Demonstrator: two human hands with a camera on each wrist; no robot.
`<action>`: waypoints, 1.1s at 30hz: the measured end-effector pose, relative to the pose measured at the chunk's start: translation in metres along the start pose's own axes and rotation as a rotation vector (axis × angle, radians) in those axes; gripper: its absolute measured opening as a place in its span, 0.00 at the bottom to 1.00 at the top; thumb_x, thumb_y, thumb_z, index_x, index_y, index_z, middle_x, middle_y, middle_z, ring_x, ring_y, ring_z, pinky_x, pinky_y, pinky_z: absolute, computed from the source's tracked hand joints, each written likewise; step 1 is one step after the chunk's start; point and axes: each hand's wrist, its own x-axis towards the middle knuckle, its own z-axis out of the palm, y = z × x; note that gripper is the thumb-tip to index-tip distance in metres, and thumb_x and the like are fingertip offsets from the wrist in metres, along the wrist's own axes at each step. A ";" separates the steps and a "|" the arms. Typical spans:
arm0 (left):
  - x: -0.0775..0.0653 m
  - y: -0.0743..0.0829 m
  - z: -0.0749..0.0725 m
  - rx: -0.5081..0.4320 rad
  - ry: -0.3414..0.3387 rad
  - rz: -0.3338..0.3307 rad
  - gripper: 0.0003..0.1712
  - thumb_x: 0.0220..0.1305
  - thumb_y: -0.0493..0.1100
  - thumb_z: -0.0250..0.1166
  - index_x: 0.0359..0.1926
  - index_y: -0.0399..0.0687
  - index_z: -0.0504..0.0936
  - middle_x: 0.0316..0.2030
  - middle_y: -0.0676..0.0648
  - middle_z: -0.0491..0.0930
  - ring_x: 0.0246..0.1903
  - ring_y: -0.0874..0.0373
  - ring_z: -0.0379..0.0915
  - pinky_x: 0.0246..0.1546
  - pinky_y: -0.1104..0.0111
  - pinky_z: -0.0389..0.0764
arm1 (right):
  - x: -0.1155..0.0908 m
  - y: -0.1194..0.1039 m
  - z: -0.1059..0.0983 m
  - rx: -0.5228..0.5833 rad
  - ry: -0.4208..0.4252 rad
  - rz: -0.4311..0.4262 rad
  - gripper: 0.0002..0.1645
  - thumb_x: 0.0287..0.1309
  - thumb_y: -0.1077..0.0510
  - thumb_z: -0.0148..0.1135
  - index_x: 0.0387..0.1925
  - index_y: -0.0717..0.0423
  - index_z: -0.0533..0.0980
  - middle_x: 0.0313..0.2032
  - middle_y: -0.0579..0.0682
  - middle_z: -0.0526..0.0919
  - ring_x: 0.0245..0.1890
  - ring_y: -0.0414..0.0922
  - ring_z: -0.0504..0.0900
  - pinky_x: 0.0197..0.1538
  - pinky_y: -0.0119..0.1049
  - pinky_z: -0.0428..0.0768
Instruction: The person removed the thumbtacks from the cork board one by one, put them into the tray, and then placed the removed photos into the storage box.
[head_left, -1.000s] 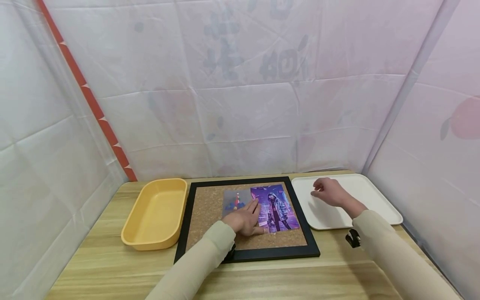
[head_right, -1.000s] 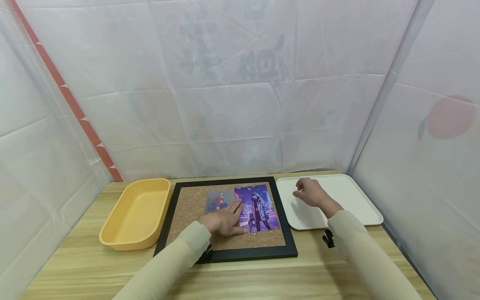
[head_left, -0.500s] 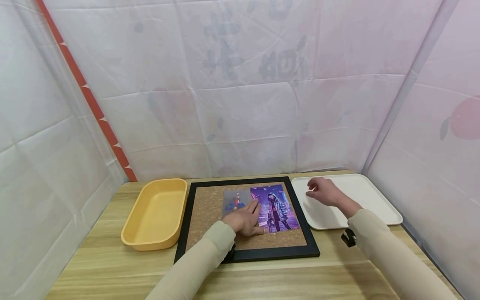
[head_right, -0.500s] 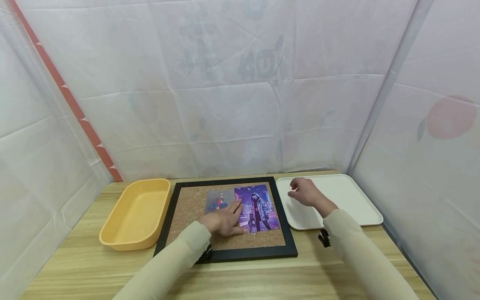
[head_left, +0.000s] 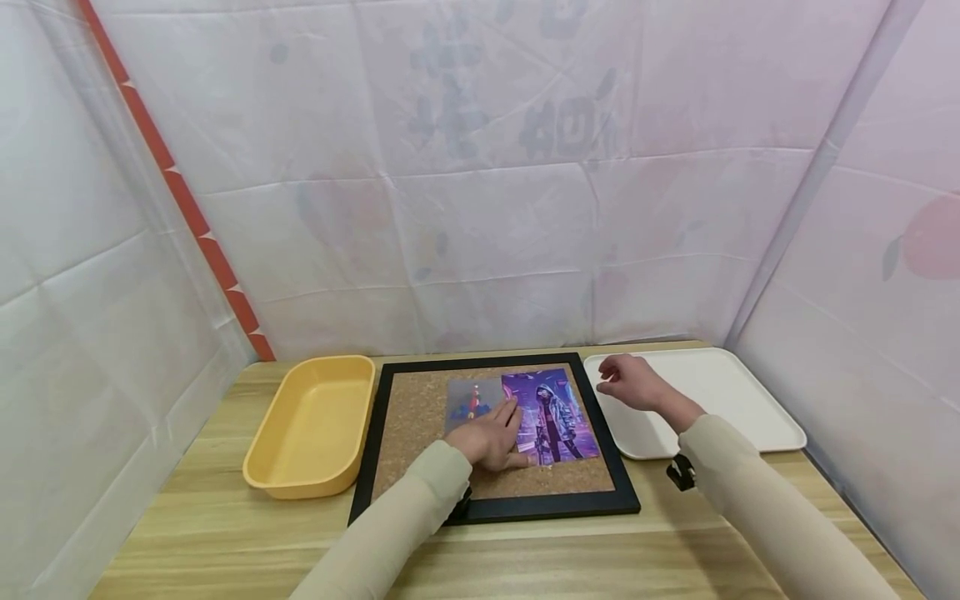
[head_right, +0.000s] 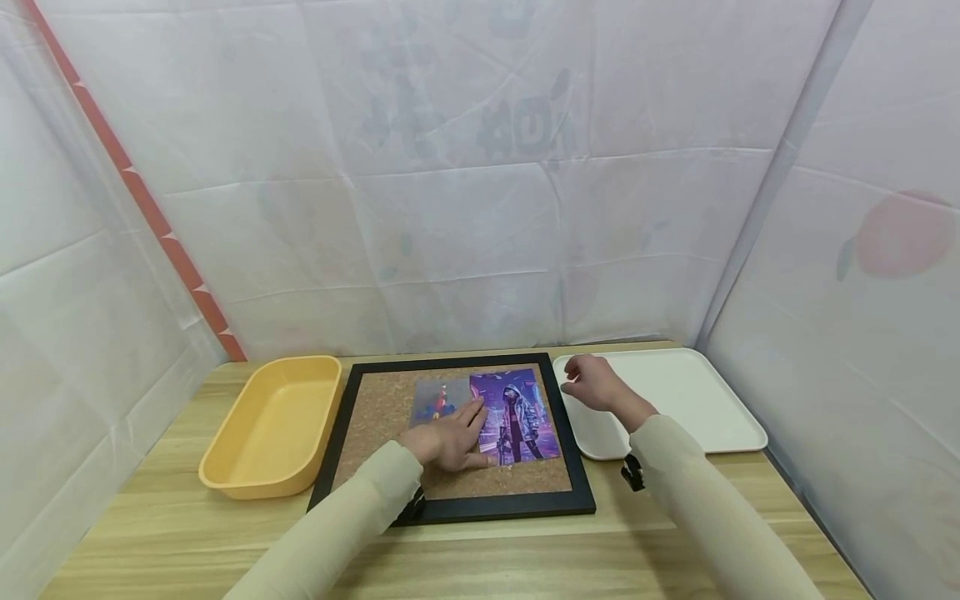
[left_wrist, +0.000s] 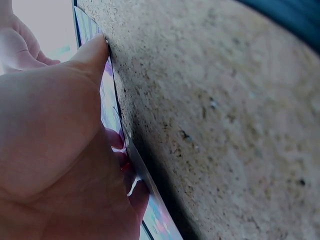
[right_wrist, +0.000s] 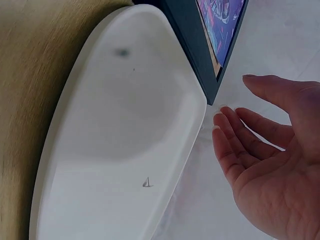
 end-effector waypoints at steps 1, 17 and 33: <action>-0.001 0.000 -0.001 -0.001 -0.002 0.002 0.52 0.73 0.72 0.49 0.83 0.50 0.42 0.83 0.51 0.34 0.81 0.57 0.29 0.77 0.60 0.52 | 0.001 -0.001 0.001 0.002 0.001 -0.001 0.18 0.61 0.63 0.67 0.45 0.75 0.79 0.39 0.63 0.85 0.39 0.55 0.85 0.44 0.52 0.84; 0.004 -0.002 0.003 -0.003 -0.001 0.000 0.53 0.72 0.73 0.49 0.83 0.51 0.42 0.83 0.51 0.35 0.81 0.57 0.29 0.77 0.61 0.51 | 0.012 -0.010 0.016 0.038 -0.036 0.036 0.21 0.61 0.62 0.67 0.49 0.77 0.77 0.40 0.64 0.85 0.41 0.57 0.85 0.45 0.52 0.84; -0.006 0.001 -0.004 0.004 -0.003 0.009 0.51 0.74 0.71 0.49 0.83 0.49 0.43 0.83 0.50 0.36 0.81 0.56 0.31 0.77 0.62 0.51 | 0.017 -0.019 0.025 0.065 -0.054 0.060 0.21 0.63 0.62 0.67 0.50 0.76 0.77 0.42 0.66 0.84 0.42 0.58 0.84 0.46 0.53 0.84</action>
